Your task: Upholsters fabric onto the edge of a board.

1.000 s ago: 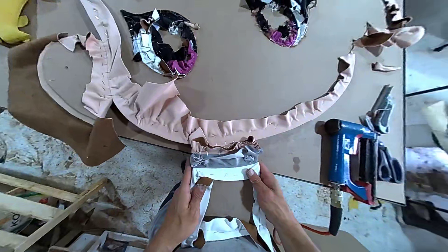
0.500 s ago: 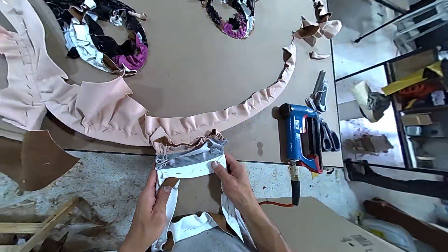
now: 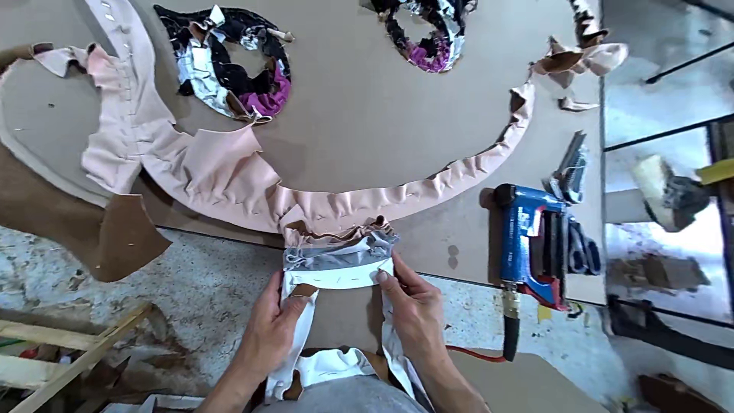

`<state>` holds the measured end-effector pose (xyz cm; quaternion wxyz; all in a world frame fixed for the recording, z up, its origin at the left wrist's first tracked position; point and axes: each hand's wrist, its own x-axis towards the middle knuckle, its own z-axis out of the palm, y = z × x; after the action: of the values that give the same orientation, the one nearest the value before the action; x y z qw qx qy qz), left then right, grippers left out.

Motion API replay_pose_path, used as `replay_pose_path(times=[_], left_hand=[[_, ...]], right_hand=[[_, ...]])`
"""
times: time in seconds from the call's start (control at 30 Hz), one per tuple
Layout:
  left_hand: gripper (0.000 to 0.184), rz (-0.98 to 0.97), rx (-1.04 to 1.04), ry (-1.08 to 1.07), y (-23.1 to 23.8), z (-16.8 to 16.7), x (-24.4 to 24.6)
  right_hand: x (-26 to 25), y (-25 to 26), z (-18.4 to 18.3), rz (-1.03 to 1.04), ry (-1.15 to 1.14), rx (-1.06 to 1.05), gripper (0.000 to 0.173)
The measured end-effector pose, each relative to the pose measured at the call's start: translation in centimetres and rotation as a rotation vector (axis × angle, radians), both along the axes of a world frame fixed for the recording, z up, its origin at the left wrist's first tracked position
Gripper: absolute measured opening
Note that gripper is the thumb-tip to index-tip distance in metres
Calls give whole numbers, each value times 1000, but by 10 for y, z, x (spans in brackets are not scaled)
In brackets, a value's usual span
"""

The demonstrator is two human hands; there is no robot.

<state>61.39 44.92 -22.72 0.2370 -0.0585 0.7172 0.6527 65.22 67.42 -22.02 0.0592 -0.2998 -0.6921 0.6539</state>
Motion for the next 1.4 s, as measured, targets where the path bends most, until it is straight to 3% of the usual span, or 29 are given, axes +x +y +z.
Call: replay_pose_path(times=[0.13,0.2,0.3,0.37,0.5,0.6,0.77,0.93,1.07,1.17,1.27,1.4], left_hand=[[34,35,50,-12,5,-1,-2],[34,47,79,15,6,-3,-1],[33,49,69,18,6,-2,0],[34,40,44,23,4,-3,0],[37,25,7,30,3,-4,-1],[36,37,19,31,5,-5,0],[39,24,32,13,5,-5,0],[53,-2,-44,-10,4,-8,0],[54,-38,-115,3,3,-8,2],[53,-19,-111,3,3,-9,4],[69,19,-95,40,6,-7,4],[76,-35,-212,98,6,-5,6]], right_hand=[[-1,5,0,36,-11,-52,42],[-3,26,10,158,-71,21,39],[-8,106,40,201,-153,596,34],[-16,168,49,85,-333,972,49],[-32,228,28,15,-698,1150,87],[-49,226,33,80,-826,1088,91],[-51,233,47,198,-944,1077,67],[-38,224,41,183,-1010,1053,78],[-22,218,52,82,-892,854,59],[-10,180,92,237,-813,768,54],[3,101,112,421,-834,956,71],[25,53,69,486,-668,1284,77]])
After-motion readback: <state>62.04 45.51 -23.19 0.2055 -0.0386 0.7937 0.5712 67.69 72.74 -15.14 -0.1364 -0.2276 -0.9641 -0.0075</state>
